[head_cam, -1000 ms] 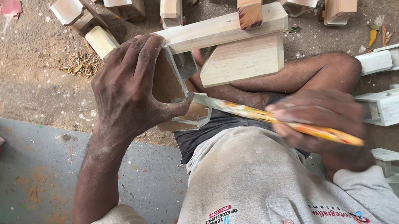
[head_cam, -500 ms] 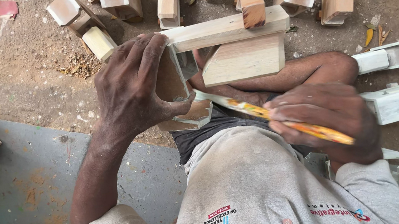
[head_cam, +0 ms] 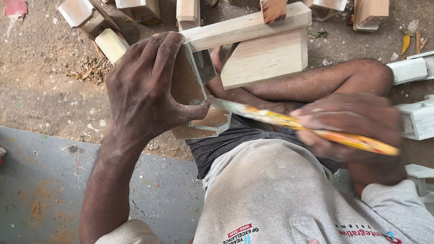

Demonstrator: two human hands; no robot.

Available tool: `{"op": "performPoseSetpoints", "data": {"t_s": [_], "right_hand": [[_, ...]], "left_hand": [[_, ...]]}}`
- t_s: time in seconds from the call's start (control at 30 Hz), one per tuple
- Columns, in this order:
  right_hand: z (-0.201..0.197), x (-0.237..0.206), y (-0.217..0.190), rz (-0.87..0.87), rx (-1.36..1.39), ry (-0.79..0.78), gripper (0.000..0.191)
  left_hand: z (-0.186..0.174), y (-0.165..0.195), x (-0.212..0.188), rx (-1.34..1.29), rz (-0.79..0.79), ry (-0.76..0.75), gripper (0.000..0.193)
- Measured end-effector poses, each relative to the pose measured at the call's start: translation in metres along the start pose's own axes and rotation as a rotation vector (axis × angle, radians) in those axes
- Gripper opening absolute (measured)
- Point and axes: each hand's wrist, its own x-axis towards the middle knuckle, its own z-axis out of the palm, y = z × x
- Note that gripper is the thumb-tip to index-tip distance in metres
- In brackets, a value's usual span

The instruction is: The person sits on the ground and paints small wooden blocks with a brush. They repeatedly dip the brush into a paint can and apply a light-colored coat to the blocks, turning them to cover different sides.

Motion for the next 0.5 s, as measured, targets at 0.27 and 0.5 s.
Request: {"op": "performPoseSetpoints", "data": {"t_s": [0.27,0.5], "right_hand": [[0.018,0.005,0.014,-0.076,-0.063,-0.114,0.021],[0.014,-0.014,0.011,-0.089,-0.162,0.010,0.014]], "left_hand": [[0.002,-0.001,0.003,0.028,0.001,-0.010,0.109],[-0.001,-0.003,0.006,0.018,-0.007,-0.002,0.106]]}}
